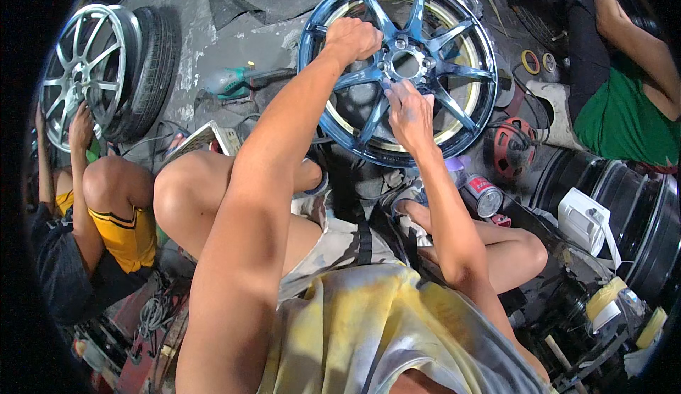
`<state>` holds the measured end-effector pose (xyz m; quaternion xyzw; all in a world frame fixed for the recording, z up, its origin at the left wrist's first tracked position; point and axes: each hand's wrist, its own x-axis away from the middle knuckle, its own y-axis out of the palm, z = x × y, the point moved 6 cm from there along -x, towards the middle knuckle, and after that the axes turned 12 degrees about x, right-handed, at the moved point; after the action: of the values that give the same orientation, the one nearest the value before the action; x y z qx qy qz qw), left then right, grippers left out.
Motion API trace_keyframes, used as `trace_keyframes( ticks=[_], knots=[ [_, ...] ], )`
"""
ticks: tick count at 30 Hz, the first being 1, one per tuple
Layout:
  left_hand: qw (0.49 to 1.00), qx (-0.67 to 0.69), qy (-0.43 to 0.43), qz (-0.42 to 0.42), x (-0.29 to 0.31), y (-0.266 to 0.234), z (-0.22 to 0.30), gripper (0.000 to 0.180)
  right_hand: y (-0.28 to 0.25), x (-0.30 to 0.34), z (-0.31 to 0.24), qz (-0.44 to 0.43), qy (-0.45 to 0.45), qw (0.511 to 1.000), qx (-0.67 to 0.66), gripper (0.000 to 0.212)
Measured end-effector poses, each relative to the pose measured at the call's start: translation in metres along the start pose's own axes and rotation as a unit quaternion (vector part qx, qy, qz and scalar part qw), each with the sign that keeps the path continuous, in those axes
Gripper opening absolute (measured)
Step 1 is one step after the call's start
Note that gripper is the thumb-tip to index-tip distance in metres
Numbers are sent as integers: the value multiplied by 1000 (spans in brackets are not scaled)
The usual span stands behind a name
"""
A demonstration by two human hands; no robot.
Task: The person sits on the floor and uses a small abrasive pad to manually polish the surface of a blue car wheel rim. They systematically rub the spokes and the outer lip of the rim, occasionally rotating the wheel to access different sections. Other workers and wheel parts are visible in the background.
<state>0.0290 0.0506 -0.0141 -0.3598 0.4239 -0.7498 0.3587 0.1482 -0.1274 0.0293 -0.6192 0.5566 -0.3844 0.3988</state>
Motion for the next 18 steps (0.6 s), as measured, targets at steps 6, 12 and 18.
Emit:
trace_keyframes(
  ticks=[6,12,18],
  knots=[
    [1000,13,-10,0,12,3,6,54,-2,31,-1,50,-15,999,16,26],
    [999,17,-28,17,1,-4,-12,57,3,21,-1,62,-33,998,8,24],
    [999,31,-25,-15,8,-1,3,57,1,7,-3,74,-21,996,48,24]
  ],
)
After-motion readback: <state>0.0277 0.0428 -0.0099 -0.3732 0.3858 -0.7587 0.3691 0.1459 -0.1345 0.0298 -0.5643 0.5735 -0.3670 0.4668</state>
